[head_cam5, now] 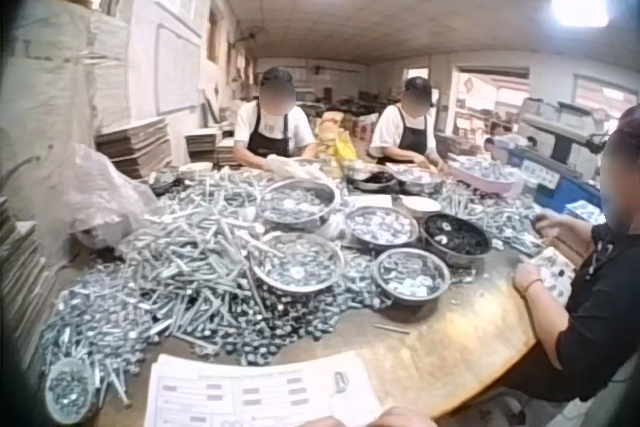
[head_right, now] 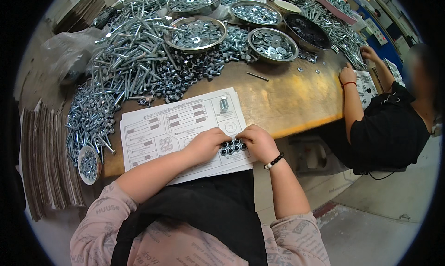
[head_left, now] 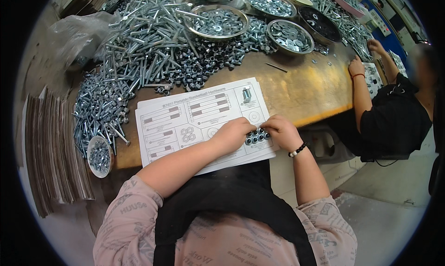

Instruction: The person sorts metal fasteners from a large pile on a table into designated sections on a printed instruction sheet. They pick bolts, nuts, and washers by hand and place them into specific areas on the sheet, occasionally adjusting the sheet's position.

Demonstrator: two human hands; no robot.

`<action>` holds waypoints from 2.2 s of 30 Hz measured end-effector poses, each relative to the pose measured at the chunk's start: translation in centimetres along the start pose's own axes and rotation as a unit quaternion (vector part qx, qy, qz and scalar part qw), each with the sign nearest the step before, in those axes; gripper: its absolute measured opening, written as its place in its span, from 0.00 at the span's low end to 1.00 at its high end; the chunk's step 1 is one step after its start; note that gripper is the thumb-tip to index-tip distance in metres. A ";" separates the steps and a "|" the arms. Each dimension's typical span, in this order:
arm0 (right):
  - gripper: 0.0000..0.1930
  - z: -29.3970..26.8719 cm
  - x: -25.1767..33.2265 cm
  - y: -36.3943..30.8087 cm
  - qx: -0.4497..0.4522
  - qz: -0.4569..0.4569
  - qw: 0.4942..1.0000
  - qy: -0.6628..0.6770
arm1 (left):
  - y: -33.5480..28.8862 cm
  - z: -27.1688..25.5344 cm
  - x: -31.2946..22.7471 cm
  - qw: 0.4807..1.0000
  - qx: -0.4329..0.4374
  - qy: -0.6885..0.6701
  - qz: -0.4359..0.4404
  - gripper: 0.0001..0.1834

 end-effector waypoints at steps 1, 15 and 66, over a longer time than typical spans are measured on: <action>0.06 -0.2 0.2 -0.2 -0.001 -0.007 1.000 -0.009 | 0.0 0.1 0.1 1.000 -0.009 -0.004 0.000 0.16; 0.08 -0.6 2.5 2.3 -0.028 -0.008 0.999 0.046 | -6.9 -10.5 6.9 0.982 -0.157 0.039 -0.102 0.18; 0.05 35.0 20.3 19.4 0.157 -0.308 0.923 -0.170 | -24.5 -22.9 26.3 0.798 -0.213 0.278 -0.490 0.10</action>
Point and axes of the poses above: each hand's wrist, its own y-axis towards the middle knuckle, its own z-axis out of the palm, x = y × z, the point moved 8 cm from there along y, towards the middle knuckle, and after that the axes turned 14 degrees about y, right-handed, at the moved point
